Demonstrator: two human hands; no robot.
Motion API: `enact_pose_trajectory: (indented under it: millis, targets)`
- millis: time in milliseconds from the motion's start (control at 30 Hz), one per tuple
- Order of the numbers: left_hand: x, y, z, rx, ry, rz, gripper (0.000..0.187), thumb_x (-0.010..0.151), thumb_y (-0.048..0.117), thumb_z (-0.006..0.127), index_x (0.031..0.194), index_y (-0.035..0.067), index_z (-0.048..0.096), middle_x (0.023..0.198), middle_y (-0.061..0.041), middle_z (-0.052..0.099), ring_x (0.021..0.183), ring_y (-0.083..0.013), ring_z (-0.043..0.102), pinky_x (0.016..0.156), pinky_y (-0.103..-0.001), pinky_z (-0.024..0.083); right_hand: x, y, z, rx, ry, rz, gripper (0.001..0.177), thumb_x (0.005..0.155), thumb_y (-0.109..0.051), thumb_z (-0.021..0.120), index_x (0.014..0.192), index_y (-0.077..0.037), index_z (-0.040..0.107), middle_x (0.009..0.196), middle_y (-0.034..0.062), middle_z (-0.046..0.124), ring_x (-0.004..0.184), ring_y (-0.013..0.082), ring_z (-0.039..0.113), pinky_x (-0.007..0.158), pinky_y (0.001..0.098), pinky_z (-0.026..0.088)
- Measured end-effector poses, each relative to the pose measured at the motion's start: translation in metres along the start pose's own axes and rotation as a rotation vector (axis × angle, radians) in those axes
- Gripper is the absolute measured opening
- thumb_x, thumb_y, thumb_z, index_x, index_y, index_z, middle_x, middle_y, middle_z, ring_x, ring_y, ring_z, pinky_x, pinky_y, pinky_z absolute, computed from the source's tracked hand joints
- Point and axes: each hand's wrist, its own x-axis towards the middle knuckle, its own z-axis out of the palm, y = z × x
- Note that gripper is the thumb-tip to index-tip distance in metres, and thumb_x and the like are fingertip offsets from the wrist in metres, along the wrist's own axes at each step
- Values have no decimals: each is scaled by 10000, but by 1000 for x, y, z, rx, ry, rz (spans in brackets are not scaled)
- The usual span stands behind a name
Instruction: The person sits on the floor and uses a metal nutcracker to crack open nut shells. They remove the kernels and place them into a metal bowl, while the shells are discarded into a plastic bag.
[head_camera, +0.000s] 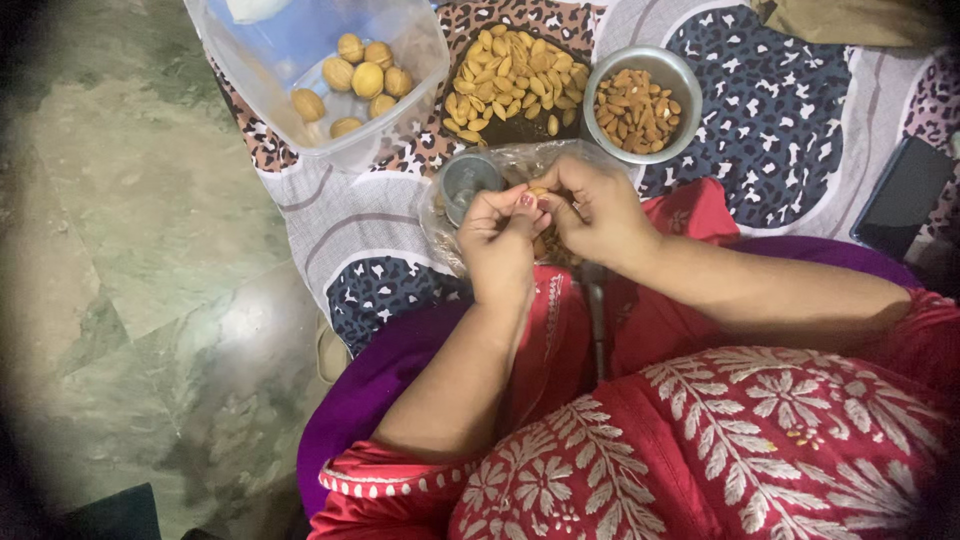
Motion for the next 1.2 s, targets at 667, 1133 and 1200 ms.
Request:
enact_pose_trajectory:
  millis: [667,1133,1200]
  targets:
    - [10,53,-2,519,-103,233,357,957,-4,763,1299,-1,660,1141,-134,762,1052,-211,751,957,-303,599,14,13,-12,12,-41,-60,125,975,-40,727,1092,-23,686,974,85,739,853,182,721,749,303,578]
    - [37,68,-28,1316,-6,137,1012,563,193,991,1400,56,439,1281,-203,636,1182,-390,623,995,-437,496,25,15,-26,-66,-366,-151,116,914,-53,748,1020,-98,730,957,45,773,862,157,760,754,315,614]
    - [41,67,-31,1327,-35,112,903,573,212,1005,1307,62,501,1233,-192,673,1152,-377,659,977,-439,522,10,14,-34,-70,-709,-172,124,828,-28,741,940,-79,727,870,51,757,799,200,747,700,370,589]
